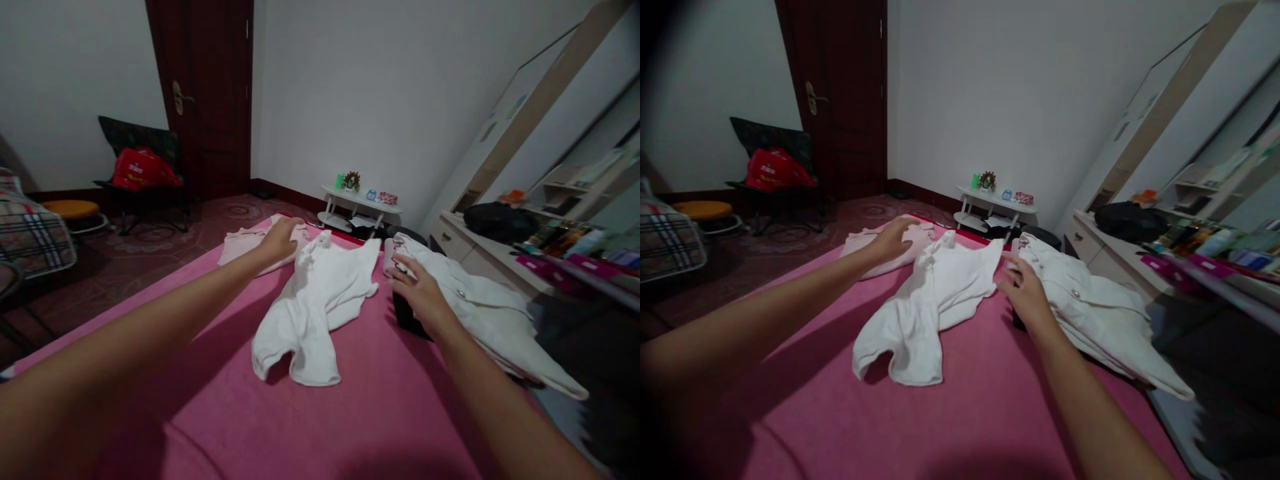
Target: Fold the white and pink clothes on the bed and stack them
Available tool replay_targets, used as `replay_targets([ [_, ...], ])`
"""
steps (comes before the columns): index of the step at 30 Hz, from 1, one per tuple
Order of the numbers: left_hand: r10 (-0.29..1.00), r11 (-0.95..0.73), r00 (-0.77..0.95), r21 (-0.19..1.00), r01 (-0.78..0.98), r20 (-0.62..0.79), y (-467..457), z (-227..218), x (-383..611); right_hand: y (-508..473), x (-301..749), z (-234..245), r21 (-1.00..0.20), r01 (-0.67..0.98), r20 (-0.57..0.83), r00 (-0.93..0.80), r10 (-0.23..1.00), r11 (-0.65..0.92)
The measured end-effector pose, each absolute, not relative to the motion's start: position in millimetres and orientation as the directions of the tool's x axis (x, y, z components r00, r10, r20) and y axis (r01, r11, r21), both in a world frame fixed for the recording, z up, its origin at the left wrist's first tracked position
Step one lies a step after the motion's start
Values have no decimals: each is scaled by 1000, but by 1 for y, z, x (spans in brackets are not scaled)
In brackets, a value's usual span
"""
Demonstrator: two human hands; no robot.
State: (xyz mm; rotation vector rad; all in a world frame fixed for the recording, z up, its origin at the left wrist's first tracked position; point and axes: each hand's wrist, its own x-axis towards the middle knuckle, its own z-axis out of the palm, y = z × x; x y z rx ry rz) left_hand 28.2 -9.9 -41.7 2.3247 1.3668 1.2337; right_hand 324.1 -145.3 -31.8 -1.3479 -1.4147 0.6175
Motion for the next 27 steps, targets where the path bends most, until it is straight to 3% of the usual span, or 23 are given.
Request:
replay_targets([
  [3,637,-770,593,364,524,493,-41,-67,25,-158,321,-77,-864,478,207,47,977,160],
  [6,428,-896,848,272,351,314,-84,-79,30,-170,311,-110,-837,523,165,-36,986,159],
  [10,162,-964,981,230,135,104,-129,-74,47,-181,294,-120,-798,573,174,-76,982,186],
  [14,75,-969,997,235,80,-30,-148,-63,62,-187,289,-112,-805,564,156,-96,983,183],
  [17,118,-944,992,303,128,-49,-142,-49,56,-193,295,-110,-830,535,103,-132,986,158],
  [20,366,-844,923,462,274,121,-117,-28,28,-201,298,-110,-854,506,50,-154,987,123],
  [23,744,-648,535,625,435,399,-79,-19,-14,-207,289,-109,-820,550,93,-148,985,160],
  [27,866,-464,94,719,517,492,-42,-35,-71,-211,256,-104,-701,628,194,-286,938,337],
])
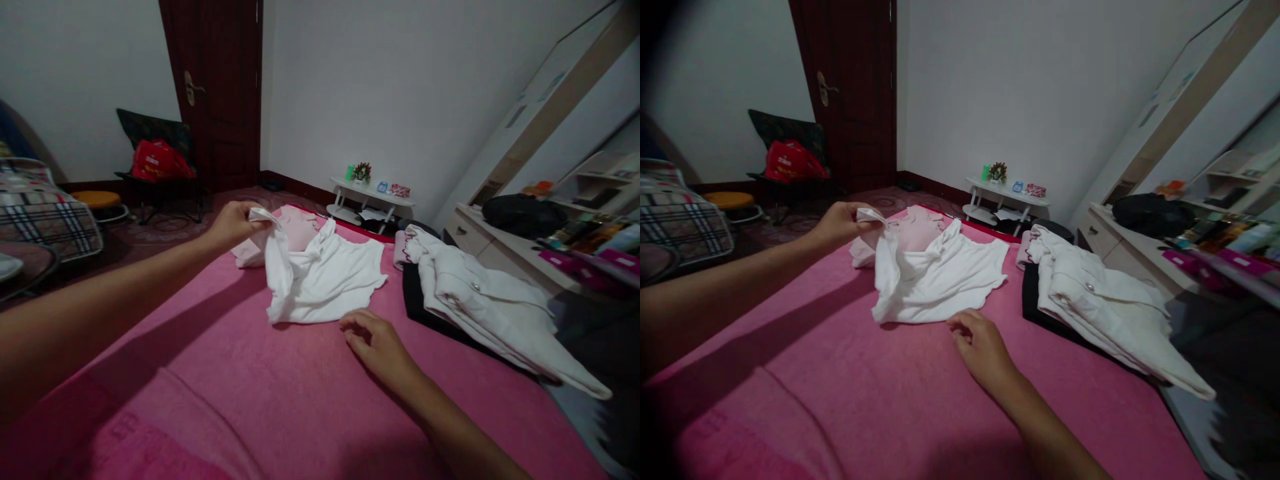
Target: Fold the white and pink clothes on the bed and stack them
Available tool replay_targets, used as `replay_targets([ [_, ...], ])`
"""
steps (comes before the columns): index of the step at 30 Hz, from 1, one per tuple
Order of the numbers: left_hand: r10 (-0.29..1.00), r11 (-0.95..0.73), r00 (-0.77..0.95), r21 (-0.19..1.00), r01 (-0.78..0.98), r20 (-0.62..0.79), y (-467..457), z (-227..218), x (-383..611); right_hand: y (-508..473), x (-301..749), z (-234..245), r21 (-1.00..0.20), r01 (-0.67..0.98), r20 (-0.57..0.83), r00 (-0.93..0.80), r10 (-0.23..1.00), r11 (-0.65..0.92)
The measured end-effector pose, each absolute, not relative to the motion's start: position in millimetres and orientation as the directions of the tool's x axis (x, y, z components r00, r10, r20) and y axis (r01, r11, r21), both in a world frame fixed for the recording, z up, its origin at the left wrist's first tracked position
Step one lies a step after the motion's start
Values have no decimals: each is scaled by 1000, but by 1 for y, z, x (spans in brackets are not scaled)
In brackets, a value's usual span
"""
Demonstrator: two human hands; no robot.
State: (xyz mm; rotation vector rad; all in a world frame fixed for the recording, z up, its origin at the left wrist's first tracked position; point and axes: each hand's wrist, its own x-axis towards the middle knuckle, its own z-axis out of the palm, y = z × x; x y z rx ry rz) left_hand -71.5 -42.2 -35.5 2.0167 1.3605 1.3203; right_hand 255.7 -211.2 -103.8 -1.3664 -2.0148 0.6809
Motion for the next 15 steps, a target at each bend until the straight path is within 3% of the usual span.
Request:
replay_targets([
  [8,876,-342,-97,751,564,472,-42,-74,-122,-209,183,-99,-356,730,236,-534,812,584],
  [15,873,-318,-101,715,623,476,-41,-80,-133,-164,164,-99,-164,875,259,-407,876,455],
])
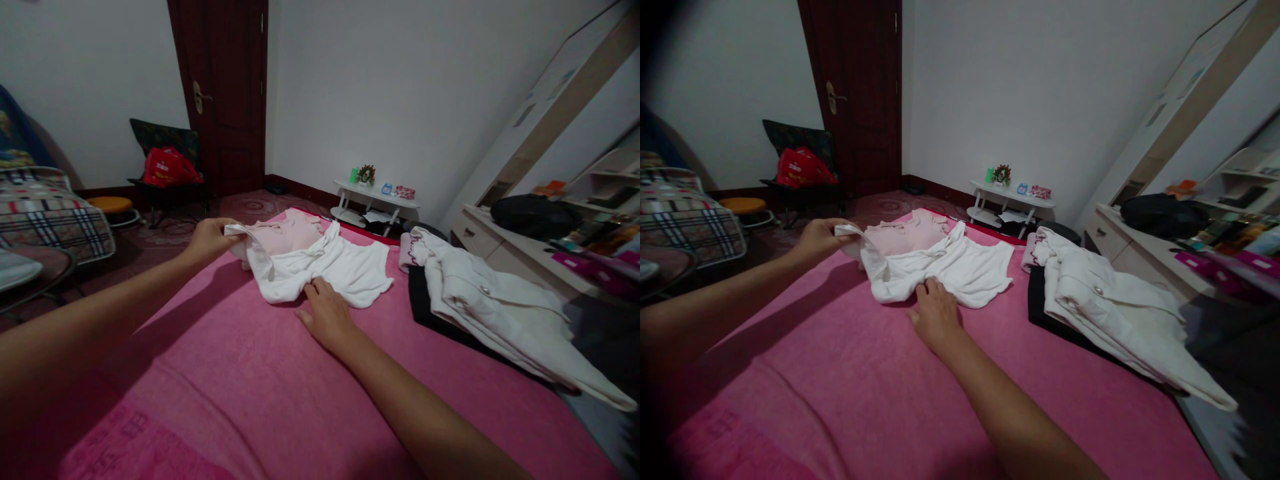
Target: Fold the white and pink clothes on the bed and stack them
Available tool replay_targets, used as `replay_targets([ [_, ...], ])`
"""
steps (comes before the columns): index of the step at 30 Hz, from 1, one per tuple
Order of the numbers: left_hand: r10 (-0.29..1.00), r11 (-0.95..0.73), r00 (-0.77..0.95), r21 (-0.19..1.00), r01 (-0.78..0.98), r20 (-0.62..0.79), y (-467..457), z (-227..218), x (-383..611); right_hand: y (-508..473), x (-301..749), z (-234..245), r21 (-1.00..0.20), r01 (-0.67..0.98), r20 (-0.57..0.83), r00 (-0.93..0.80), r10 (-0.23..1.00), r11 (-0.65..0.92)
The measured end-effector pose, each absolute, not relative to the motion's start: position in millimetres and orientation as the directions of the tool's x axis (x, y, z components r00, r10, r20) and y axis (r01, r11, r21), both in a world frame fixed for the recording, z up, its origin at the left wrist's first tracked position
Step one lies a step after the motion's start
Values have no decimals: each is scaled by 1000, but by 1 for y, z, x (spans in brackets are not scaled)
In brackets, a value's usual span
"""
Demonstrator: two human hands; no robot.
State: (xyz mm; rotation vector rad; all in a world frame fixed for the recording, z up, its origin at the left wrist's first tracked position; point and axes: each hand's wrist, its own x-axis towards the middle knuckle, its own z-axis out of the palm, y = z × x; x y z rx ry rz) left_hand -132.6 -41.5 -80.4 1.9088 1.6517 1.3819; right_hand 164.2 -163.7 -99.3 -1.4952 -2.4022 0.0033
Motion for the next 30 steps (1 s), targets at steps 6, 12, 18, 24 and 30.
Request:
replay_targets([
  [6,872,-388,23,663,640,488,-43,-80,-100,-102,168,-106,-340,904,198,-200,959,259],
  [12,912,-366,132,627,688,388,-30,-107,-62,-73,163,-108,-469,872,134,-86,987,139],
  [18,899,-384,152,574,723,411,-28,-126,-56,-70,159,-103,-171,972,159,-135,978,162],
  [24,906,-363,103,631,686,410,-29,-129,-59,-60,165,-99,-202,960,139,-165,976,191],
  [30,920,-333,8,771,544,392,-27,-136,-58,-78,207,-93,-475,817,-3,-373,928,327],
])
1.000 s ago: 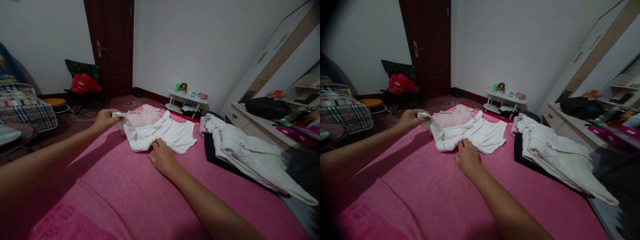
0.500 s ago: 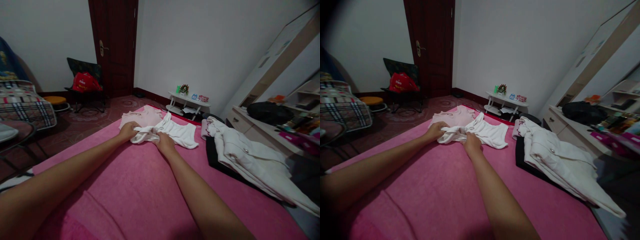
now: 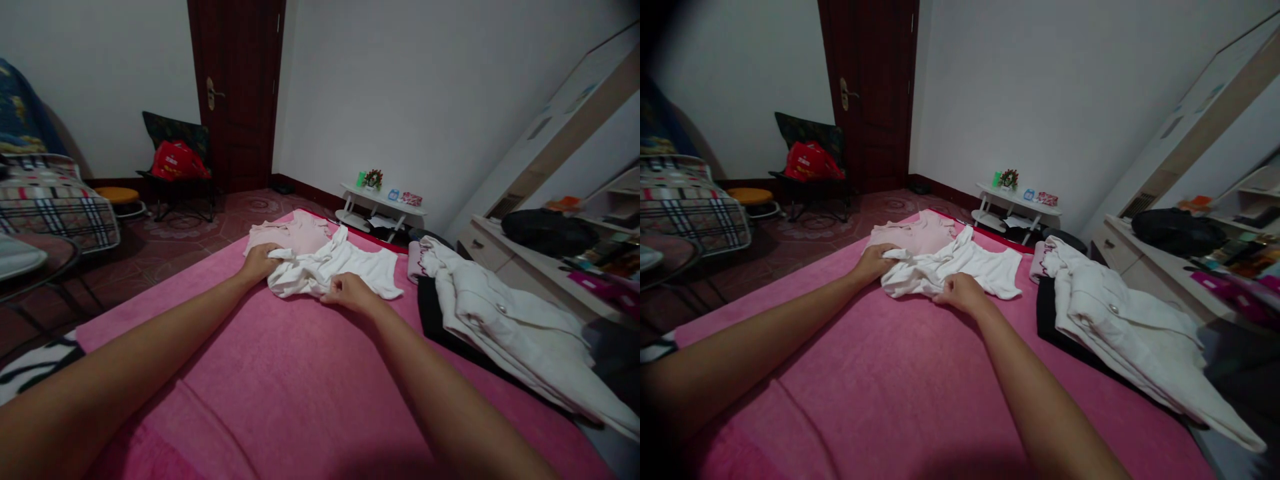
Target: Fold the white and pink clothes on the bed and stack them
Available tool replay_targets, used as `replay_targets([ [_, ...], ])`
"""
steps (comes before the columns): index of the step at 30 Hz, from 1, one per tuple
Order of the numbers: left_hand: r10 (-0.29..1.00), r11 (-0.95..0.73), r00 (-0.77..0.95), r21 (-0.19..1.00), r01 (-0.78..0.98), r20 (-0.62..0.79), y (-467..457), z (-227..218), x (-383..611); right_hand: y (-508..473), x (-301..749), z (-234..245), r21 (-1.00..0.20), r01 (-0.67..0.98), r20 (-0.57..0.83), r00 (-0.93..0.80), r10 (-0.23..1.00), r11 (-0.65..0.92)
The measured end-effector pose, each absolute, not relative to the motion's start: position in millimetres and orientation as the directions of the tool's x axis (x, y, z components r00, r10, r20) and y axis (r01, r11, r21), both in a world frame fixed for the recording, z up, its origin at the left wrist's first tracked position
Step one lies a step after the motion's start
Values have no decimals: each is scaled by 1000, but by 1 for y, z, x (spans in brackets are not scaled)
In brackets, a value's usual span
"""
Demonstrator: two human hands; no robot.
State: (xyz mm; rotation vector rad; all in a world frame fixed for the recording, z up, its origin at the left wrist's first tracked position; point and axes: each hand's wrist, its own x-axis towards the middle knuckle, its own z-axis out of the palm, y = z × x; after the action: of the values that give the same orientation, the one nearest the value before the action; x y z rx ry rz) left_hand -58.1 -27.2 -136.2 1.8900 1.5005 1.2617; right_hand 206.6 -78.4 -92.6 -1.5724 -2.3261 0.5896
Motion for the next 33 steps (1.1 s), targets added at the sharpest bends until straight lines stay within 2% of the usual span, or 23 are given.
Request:
replay_targets([
  [3,923,-328,-18,809,487,385,-22,-143,-58,-92,224,-89,-540,768,-20,-422,906,345],
  [6,912,-349,-24,806,479,409,-18,-147,-58,-102,221,-86,-502,781,83,-384,920,371],
  [10,910,-361,-23,819,446,413,-22,-144,-58,-110,188,-88,-383,827,269,-326,906,412],
  [15,919,-363,-23,867,340,394,-26,-141,-61,-113,151,-97,-133,922,268,-320,909,364],
  [17,918,-368,-25,872,322,396,-24,-141,-62,-110,149,-98,-101,935,245,-308,919,340],
  [19,918,-368,-32,877,307,396,-23,-142,-63,-105,156,-99,-205,912,206,-315,926,355],
  [21,920,-364,-35,886,286,390,-23,-142,-63,-104,171,-100,-458,797,184,-347,920,393],
  [23,926,-355,-39,898,259,377,-23,-142,-63,-109,192,-99,-731,562,224,-338,914,387],
  [25,930,-347,-43,910,225,365,-24,-142,-62,-123,218,-95,-879,327,278,-239,930,347],
  [28,932,-344,-60,924,168,358,-27,-141,-63,-161,259,-84,-948,164,272,-27,962,273],
  [33,930,-364,-5,921,140,368,-46,-125,-71,-237,329,-62,-975,133,208,276,939,176],
])
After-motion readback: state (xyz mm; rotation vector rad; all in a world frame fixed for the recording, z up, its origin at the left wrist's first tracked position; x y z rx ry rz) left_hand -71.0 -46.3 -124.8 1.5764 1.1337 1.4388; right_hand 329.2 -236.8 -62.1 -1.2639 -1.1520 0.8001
